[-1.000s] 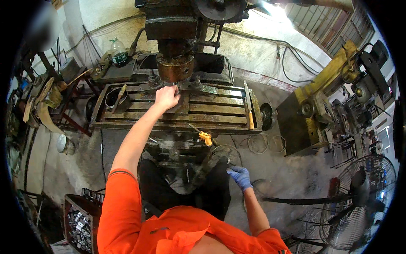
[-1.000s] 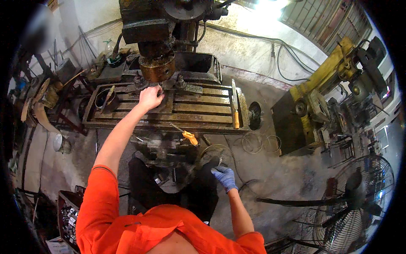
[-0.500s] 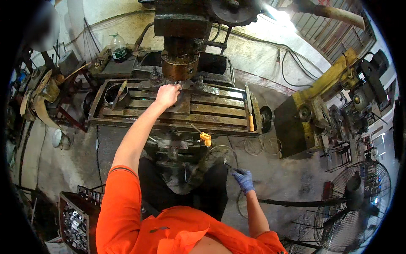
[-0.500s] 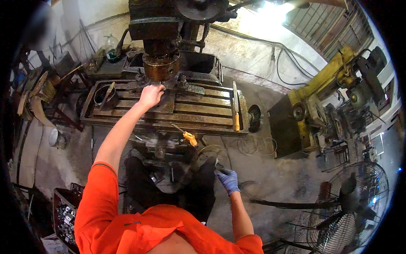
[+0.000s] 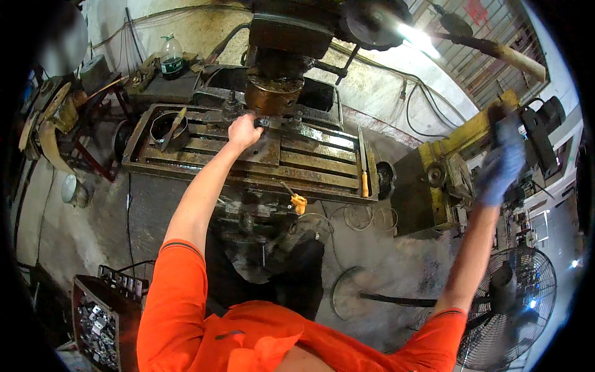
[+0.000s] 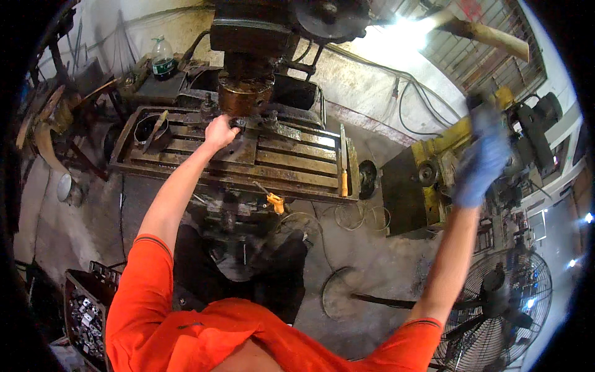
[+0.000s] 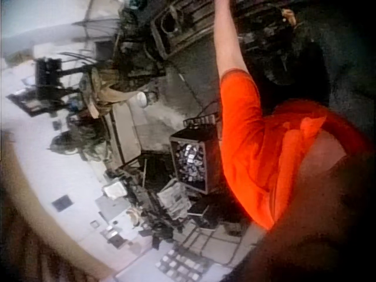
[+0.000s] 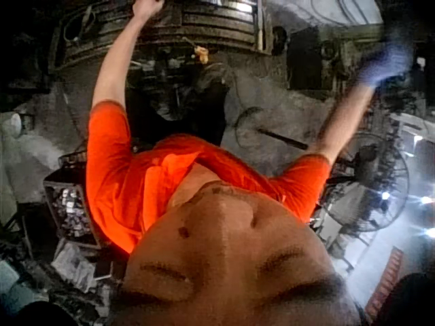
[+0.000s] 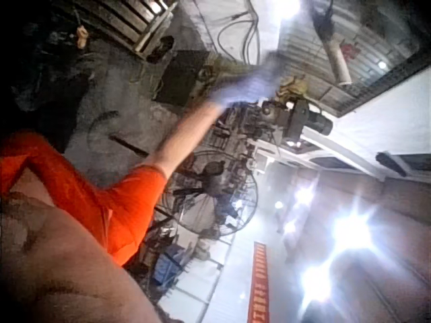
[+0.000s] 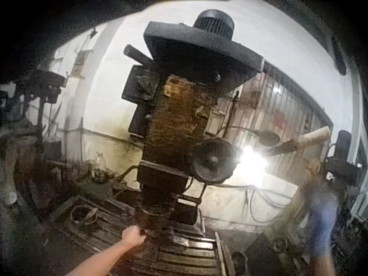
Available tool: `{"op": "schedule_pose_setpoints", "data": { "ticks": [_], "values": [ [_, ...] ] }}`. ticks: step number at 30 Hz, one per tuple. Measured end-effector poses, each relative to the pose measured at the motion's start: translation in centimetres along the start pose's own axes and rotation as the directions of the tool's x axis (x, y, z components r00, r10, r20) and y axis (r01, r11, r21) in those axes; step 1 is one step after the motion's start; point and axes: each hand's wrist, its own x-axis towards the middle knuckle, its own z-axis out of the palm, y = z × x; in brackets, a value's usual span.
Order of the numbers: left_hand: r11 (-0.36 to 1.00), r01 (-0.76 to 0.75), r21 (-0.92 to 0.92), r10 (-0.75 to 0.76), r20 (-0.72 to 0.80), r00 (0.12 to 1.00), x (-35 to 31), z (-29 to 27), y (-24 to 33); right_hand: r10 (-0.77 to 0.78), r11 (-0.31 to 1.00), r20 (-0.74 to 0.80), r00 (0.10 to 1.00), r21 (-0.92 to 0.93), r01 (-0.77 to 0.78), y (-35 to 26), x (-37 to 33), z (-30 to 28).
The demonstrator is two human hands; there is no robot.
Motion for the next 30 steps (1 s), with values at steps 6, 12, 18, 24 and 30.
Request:
{"op": "schedule_pose_setpoints", "data": {
  "ticks": [6,12,18,24,30],
  "values": [
    [0.994,0.014,-0.111,-0.013,0.015,1.0,0.5,0.6,1.1,-0.476,0.69,0.258,0.841,-0.483,0.539,-4.9,11.1,1.9],
    [0.985,0.057,-0.162,-0.041,0.099,0.994,0.8,0.7,0.7,-0.146,0.981,0.206,0.967,0.154,0.115,-4.4,1.6,0.2],
    [0.994,0.073,-0.076,-0.069,0.053,0.996,0.0,-0.8,1.1,-0.048,0.989,0.03,0.998,0.138,0.044,-2.7,-4.0,2.3],
    [0.993,0.1,-0.059,-0.098,0.048,0.994,0.5,-0.2,0.7,0.014,0.999,-0.105,0.994,0.052,-0.008,-1.3,-6.1,2.0],
    [0.993,0.09,-0.076,-0.086,0.049,0.995,0.7,0.3,0.6,-0.308,0.848,0.163,0.937,-0.399,0.348,-0.6,-5.4,0.7]
  ]
}}
